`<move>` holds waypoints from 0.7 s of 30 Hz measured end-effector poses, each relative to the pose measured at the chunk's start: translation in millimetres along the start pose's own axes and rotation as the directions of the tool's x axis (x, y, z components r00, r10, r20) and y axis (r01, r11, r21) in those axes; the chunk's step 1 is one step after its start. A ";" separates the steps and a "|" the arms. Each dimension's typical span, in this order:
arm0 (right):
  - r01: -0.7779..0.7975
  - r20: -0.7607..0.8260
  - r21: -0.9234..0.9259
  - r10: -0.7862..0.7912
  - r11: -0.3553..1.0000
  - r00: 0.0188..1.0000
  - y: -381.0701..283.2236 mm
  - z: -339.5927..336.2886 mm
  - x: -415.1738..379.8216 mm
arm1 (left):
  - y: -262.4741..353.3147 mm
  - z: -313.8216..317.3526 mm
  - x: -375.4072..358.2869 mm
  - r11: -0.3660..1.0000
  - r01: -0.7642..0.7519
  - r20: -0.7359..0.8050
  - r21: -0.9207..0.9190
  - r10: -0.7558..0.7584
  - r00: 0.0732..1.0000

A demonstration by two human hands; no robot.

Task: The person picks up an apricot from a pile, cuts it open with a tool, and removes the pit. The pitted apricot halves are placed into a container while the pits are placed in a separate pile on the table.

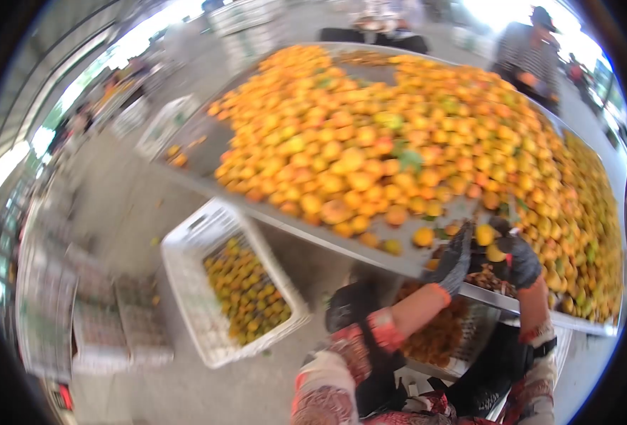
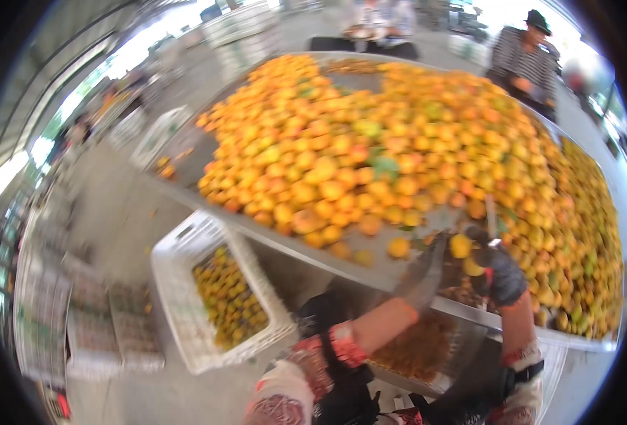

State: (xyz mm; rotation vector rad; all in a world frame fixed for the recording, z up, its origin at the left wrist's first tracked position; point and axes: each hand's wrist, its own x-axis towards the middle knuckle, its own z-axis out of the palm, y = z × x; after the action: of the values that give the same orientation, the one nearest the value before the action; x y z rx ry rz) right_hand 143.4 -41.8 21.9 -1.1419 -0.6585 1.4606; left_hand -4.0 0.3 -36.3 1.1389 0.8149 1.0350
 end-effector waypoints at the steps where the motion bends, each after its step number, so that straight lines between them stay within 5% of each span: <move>1: -0.022 0.114 0.030 0.019 0.999 0.993 -10.7 16.0 -4.5 | 5.2 -1.5 5.7 0.667 0.472 0.197 -0.577 -0.446 0.873; 4: 0.065 0.128 -0.094 -0.052 0.994 0.990 -24.9 65.5 -0.9 | -66.0 15.4 44.5 0.486 0.474 0.216 -0.734 -0.495 0.841; 7: 0.166 0.142 -0.167 -0.143 0.972 0.979 -17.0 122.1 9.3 | -89.4 22.4 51.6 0.488 0.538 0.120 -0.688 -0.654 0.747; 8: 0.079 0.231 -0.152 -0.042 0.985 0.972 -18.8 146.8 8.1 | -89.9 24.3 50.5 0.501 0.542 0.088 -0.675 -0.675 0.733; 11: 0.127 0.407 -0.564 0.141 0.816 0.902 -21.9 241.5 -8.6 | -70.5 16.1 40.0 0.612 0.458 -0.017 -0.645 -0.610 0.792; 12: 0.128 0.407 -0.562 0.139 0.817 0.903 -16.2 252.0 -5.5 | -60.3 13.2 34.8 0.666 0.409 -0.063 -0.624 -0.564 0.823; 14: 0.184 0.475 -0.462 0.068 0.867 0.877 3.1 258.9 8.5 | -34.5 6.0 19.6 0.774 0.287 -0.157 -0.564 -0.442 0.883; 16: 0.198 0.559 0.109 -0.225 0.974 0.798 4.0 238.2 14.8 | -11.3 -2.1 2.4 0.871 0.115 -0.241 -0.477 -0.256 0.936; 17: 0.280 0.463 0.109 -0.298 0.954 0.835 -6.5 226.2 16.6 | -2.9 -4.9 -1.8 0.892 0.040 -0.243 -0.451 -0.166 0.956; 18: 0.326 0.402 0.075 -0.328 0.942 0.855 -24.2 204.2 15.1 | 1.2 -8.3 -3.7 0.890 -0.007 -0.211 -0.456 -0.100 0.972; 19: 0.309 0.297 -0.147 -0.256 0.939 0.920 -46.5 177.8 8.7 | 3.5 -7.3 -1.1 0.847 0.014 -0.135 -0.531 -0.101 0.986; 20: 0.245 0.160 -0.354 -0.200 0.902 0.967 -68.0 153.0 -1.5 | -4.0 -9.3 7.7 0.710 0.210 0.080 -0.672 -0.212 0.974; 21: 0.307 0.063 -0.302 -0.302 0.903 0.951 -73.2 123.8 -0.1 | -12.6 -13.3 19.7 0.535 0.419 0.306 -0.734 -0.290 0.907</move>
State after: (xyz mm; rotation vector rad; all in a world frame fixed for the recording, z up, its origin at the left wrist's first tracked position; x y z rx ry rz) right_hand 61.7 -1.4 133.1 -1.2014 -1.0556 1.1231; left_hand -6.9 22.0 -51.8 0.2388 0.3469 0.7982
